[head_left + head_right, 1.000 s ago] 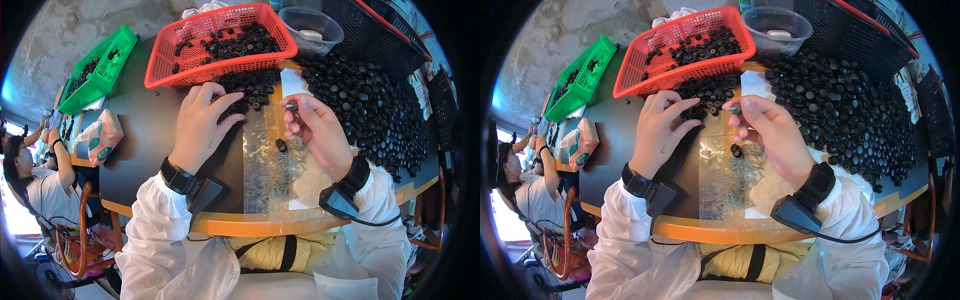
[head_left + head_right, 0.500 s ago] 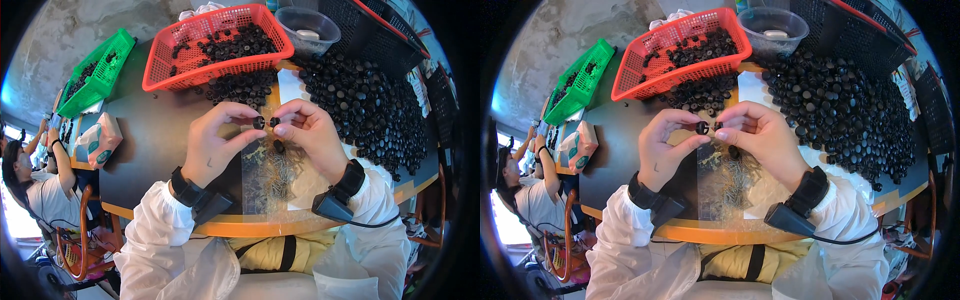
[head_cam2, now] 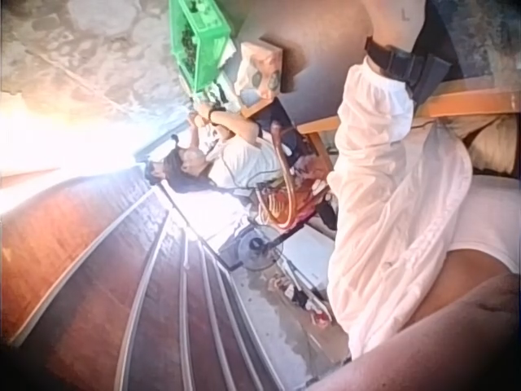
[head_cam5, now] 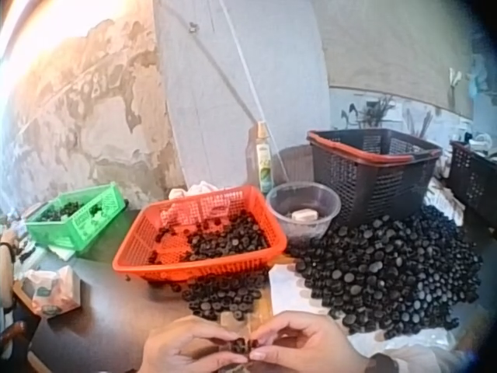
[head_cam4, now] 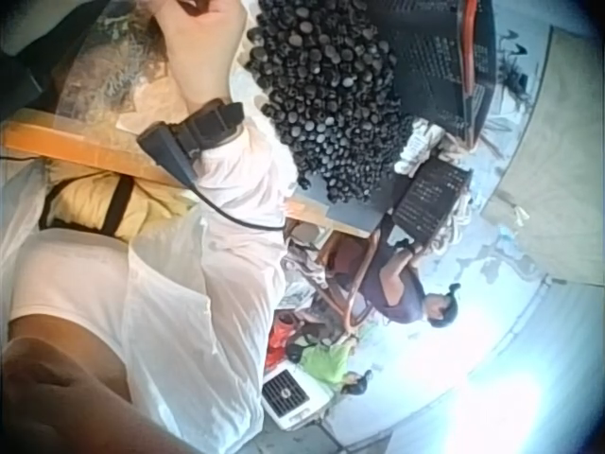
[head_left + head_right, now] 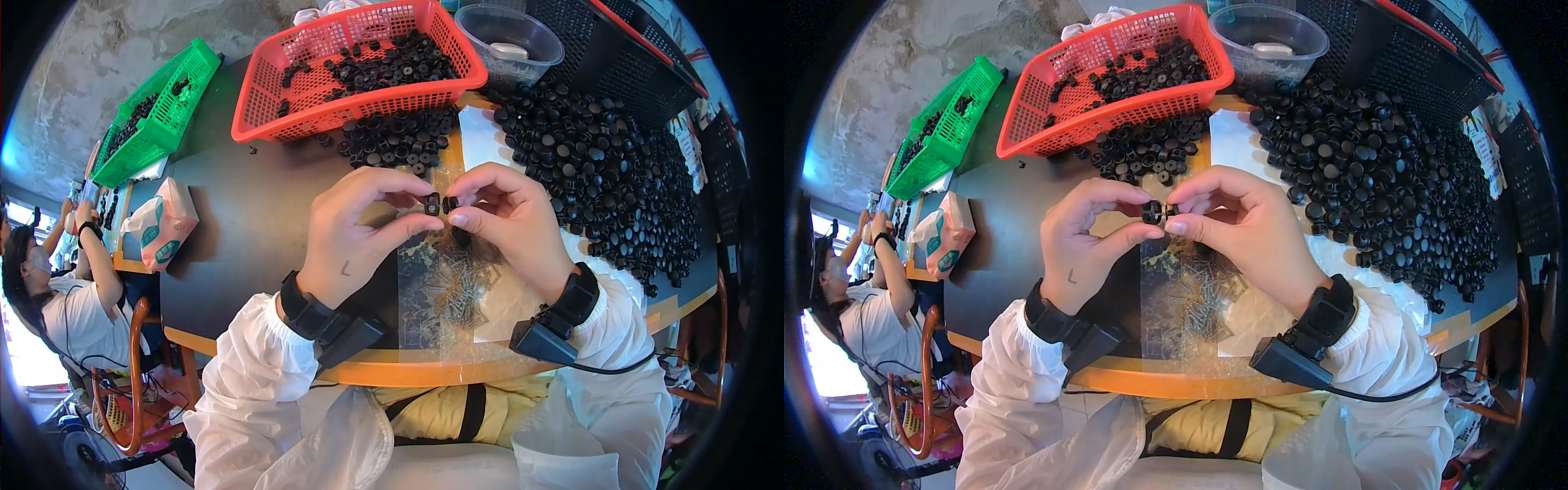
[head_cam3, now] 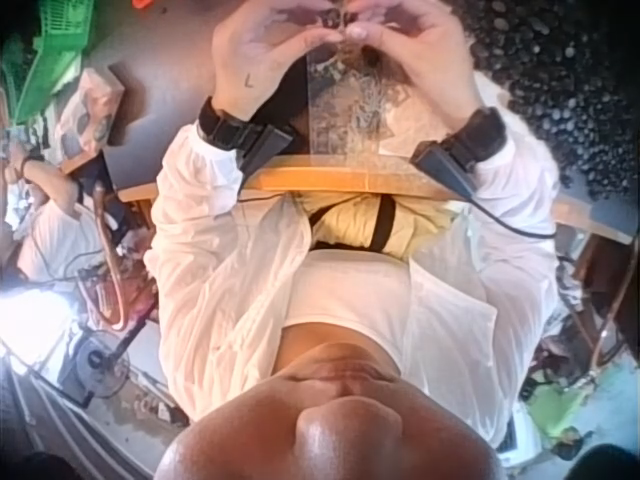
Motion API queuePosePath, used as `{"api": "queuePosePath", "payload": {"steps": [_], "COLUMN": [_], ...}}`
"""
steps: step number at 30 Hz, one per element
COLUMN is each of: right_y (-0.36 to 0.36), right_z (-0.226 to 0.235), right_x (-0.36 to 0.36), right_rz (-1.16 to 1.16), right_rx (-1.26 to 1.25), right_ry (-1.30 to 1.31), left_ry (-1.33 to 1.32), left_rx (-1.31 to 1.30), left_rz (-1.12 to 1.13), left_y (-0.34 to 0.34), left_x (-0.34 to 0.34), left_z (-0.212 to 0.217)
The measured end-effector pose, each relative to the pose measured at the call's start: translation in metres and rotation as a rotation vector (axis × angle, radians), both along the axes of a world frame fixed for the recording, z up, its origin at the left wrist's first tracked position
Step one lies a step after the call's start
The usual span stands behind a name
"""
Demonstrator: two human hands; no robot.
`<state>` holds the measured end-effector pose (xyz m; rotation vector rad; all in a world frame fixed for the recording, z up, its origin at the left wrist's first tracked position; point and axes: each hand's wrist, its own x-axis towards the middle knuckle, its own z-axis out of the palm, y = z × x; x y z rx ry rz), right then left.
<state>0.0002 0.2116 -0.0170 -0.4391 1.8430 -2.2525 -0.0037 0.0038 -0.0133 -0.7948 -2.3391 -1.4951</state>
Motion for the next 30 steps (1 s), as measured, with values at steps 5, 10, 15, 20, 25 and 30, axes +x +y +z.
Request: {"api": "queuePosePath", "payload": {"steps": [5, 10, 15, 20, 25, 30], "right_y": [0.001, -0.001, -0.004, -0.003, -0.005, -0.006], "right_z": [0.001, 0.001, 0.002, 0.005, 0.007, 0.003], "right_x": [0.001, 0.001, 0.005, 0.008, 0.011, 0.011], "right_rz": [-0.010, -0.004, -0.059, -0.066, -0.082, -0.105], "right_rx": [0.010, 0.028, -0.023, 0.030, 0.033, 0.023], "right_ry": [0.000, -0.006, 0.032, 0.099, 0.125, 0.198], "left_ry": [-0.005, 0.046, 0.018, 0.062, 0.057, 0.060], "left_rx": [0.006, -0.049, -0.051, -0.003, 0.044, 0.085], "left_rz": [-0.001, 0.016, 0.009, -0.036, -0.068, -0.043], "left_y": [0.003, 0.003, 0.003, 0.002, 0.001, 0.003], "left_x": [0.000, 0.002, 0.004, 0.002, 0.003, 0.003], "left_z": [0.001, 0.004, 0.004, 0.000, -0.001, -0.002]}}
